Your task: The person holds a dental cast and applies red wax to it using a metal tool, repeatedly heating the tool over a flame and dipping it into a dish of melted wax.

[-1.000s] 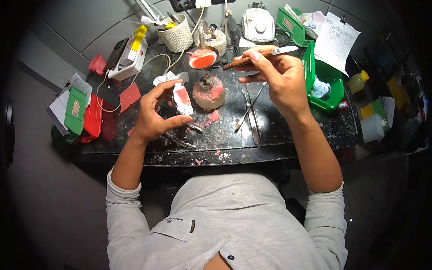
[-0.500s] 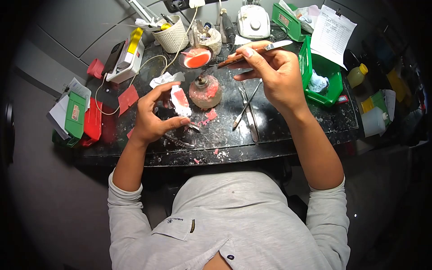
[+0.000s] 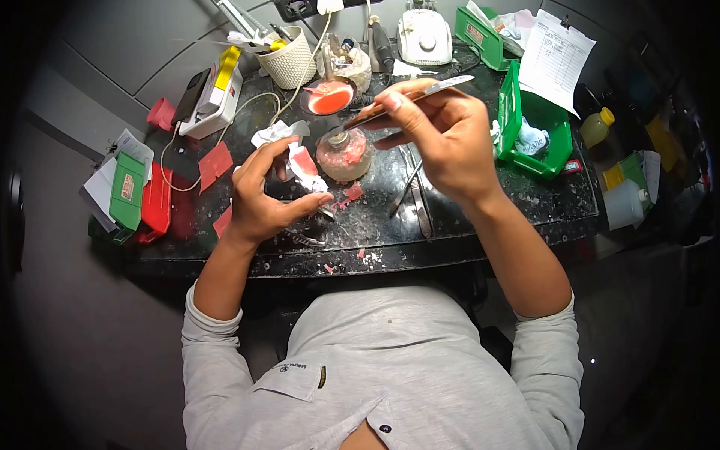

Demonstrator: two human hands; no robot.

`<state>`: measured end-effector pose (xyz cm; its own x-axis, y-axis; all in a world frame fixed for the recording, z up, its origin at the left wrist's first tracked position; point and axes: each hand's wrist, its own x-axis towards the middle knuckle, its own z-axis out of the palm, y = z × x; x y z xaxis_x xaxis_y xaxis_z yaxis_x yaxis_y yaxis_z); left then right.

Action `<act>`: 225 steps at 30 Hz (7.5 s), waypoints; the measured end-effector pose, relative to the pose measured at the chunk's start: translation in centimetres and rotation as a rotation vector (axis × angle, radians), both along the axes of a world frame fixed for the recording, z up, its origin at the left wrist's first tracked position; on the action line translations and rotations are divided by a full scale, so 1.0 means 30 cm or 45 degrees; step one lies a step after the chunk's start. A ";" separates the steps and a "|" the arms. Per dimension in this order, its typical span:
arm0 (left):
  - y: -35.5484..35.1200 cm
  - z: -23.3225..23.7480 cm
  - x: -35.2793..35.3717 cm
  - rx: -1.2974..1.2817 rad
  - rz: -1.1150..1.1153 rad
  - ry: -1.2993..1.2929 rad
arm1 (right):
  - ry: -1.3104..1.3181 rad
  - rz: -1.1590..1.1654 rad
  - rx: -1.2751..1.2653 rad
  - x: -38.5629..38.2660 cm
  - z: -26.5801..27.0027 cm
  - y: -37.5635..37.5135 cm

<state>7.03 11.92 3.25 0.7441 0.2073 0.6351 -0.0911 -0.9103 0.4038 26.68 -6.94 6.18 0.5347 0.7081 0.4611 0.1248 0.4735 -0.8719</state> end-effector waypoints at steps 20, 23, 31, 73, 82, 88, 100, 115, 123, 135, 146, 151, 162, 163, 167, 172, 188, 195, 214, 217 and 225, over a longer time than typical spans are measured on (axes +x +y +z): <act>-0.012 -0.003 0.009 -0.012 -0.022 -0.012 | -0.047 -0.058 0.004 -0.065 -0.017 0.028; -0.010 -0.008 0.009 -0.022 -0.022 -0.006 | -0.079 -0.043 0.011 -0.070 -0.017 0.028; -0.010 -0.006 0.009 -0.021 -0.017 -0.009 | -0.092 -0.050 0.044 -0.069 -0.021 0.032; 0.015 -0.002 -0.005 -1.055 -0.554 -0.023 | -0.028 -0.181 -0.011 0.077 -0.010 -0.009; 0.045 0.000 -0.005 -1.167 -0.620 0.058 | -0.067 -0.180 0.005 0.086 -0.027 -0.008; 0.047 0.014 -0.013 -1.340 -0.662 0.075 | -0.084 -0.187 -0.011 0.081 -0.023 -0.010; 0.035 0.017 -0.009 -1.269 -0.668 0.131 | -0.047 0.007 0.060 0.010 -0.006 0.001; 0.024 0.015 -0.006 -1.260 -0.677 0.121 | -0.082 0.182 0.082 -0.038 -0.014 0.009; 0.022 0.018 -0.005 -1.255 -0.660 0.102 | -0.136 0.171 0.079 -0.033 -0.010 -0.002; 0.031 -0.002 -0.003 -1.251 -0.650 0.142 | -0.161 0.158 0.087 -0.047 -0.016 0.000; 0.013 0.009 -0.014 -1.229 -0.698 0.156 | -0.377 0.025 0.071 -0.040 -0.030 -0.001; 0.019 -0.004 -0.017 -0.977 -0.578 0.159 | -0.567 -0.046 0.112 -0.033 -0.029 -0.001; 0.015 -0.009 -0.007 -0.718 -0.485 0.111 | -0.904 -0.094 0.224 -0.027 -0.020 0.001; 0.014 -0.008 -0.007 -0.717 -0.485 0.112 | -0.901 -0.074 0.233 -0.027 -0.021 0.000; 0.010 -0.006 -0.005 -0.718 -0.479 0.103 | -0.894 -0.130 0.229 -0.034 -0.020 0.002; 0.007 -0.001 -0.007 -0.707 -0.455 0.121 | -0.883 -0.168 0.246 -0.034 -0.030 0.010; 0.023 -0.010 -0.014 -0.652 -0.363 0.136 | -0.394 -0.360 0.163 0.008 -0.015 -0.011; 0.015 -0.001 -0.017 -0.666 -0.330 0.145 | -0.430 -0.495 0.203 0.023 -0.017 0.014; 0.019 0.006 -0.023 -0.625 -0.299 0.164 | -0.393 -0.405 0.171 0.008 -0.015 -0.007; 0.023 0.002 -0.023 -0.631 -0.303 0.171 | -0.432 -0.394 0.172 0.010 -0.017 -0.006; 0.022 0.005 -0.023 -0.528 -0.265 0.164 | -0.421 -0.355 0.226 -0.005 -0.014 -0.003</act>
